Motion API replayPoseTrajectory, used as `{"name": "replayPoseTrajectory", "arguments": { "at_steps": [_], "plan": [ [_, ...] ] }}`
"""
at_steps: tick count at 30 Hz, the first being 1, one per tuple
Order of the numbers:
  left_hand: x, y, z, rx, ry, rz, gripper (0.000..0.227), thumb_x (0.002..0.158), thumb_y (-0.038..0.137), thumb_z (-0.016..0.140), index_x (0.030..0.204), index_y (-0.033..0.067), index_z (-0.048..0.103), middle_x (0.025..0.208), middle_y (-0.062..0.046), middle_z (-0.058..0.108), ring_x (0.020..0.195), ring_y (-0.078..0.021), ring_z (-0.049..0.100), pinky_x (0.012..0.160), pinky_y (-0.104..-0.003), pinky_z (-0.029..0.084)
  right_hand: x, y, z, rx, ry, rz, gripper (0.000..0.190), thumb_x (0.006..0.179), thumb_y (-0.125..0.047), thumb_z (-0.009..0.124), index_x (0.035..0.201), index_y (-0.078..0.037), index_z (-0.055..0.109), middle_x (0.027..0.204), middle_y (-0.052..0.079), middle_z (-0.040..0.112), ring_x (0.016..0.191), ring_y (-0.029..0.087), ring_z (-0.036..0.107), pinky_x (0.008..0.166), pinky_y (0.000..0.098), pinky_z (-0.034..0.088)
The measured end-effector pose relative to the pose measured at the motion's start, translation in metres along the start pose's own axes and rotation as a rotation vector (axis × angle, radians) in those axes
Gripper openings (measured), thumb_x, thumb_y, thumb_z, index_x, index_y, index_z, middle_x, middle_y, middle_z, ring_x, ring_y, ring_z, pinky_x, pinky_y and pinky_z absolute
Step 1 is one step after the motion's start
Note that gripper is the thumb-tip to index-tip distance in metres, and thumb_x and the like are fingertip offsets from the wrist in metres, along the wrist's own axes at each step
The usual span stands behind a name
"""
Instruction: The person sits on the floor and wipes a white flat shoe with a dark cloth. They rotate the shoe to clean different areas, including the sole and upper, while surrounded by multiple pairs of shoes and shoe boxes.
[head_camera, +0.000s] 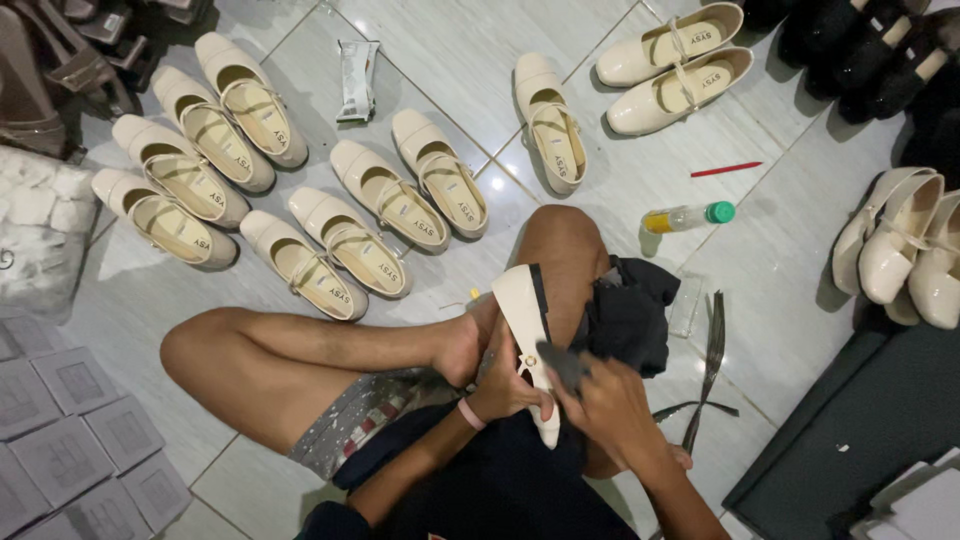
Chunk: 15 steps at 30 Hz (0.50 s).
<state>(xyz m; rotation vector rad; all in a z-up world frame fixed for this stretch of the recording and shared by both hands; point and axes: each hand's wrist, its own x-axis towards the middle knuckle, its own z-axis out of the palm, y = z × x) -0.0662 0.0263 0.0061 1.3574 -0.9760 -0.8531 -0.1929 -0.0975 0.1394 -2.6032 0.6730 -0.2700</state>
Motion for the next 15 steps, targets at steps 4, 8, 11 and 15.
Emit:
{"name": "replayPoseTrajectory", "arguments": {
  "at_steps": [4,8,11,15],
  "plan": [
    [-0.003,-0.002,0.003,-0.121,-0.136,-0.152,0.155,0.054,0.049,0.1,0.163,-0.0072,0.005,0.159,-0.023,0.04,0.149,-0.0341,0.042,0.124,-0.041,0.035,-0.005,-0.002,-0.004,0.0,-0.037,-0.026,0.027,0.077,-0.024,0.08,0.074,0.002,0.074,0.08,0.023,0.069,0.05,0.033,0.062,0.049,0.0409,0.051],
    [0.002,-0.002,0.003,-0.203,-0.132,-0.112,0.149,0.052,0.041,0.101,0.163,-0.006,0.013,0.154,-0.021,0.045,0.144,-0.0326,0.046,0.122,-0.041,0.039,0.009,-0.006,-0.002,-0.033,0.04,0.051,0.026,0.082,-0.022,0.08,0.077,0.003,0.076,0.069,0.018,0.067,0.049,0.035,0.061,0.047,0.0429,0.049],
    [0.003,0.004,-0.002,-0.102,-0.108,-0.023,0.149,0.051,0.03,0.103,0.163,-0.005,0.012,0.157,-0.023,0.041,0.146,-0.0349,0.043,0.122,-0.043,0.036,0.007,-0.013,-0.005,-0.018,0.038,-0.048,0.019,0.083,-0.018,0.077,0.086,0.001,0.08,0.071,0.018,0.067,0.05,0.034,0.062,0.046,0.041,0.048],
    [0.003,0.009,-0.001,-0.267,-0.152,-0.143,0.15,0.055,0.029,0.102,0.165,-0.0046,0.006,0.154,-0.018,0.047,0.138,-0.0257,0.049,0.117,-0.036,0.041,-0.004,-0.018,-0.011,0.016,-0.113,0.116,0.028,0.086,-0.023,0.078,0.073,0.002,0.074,0.066,0.016,0.067,0.047,0.031,0.063,0.046,0.04,0.049]
  ]
}}
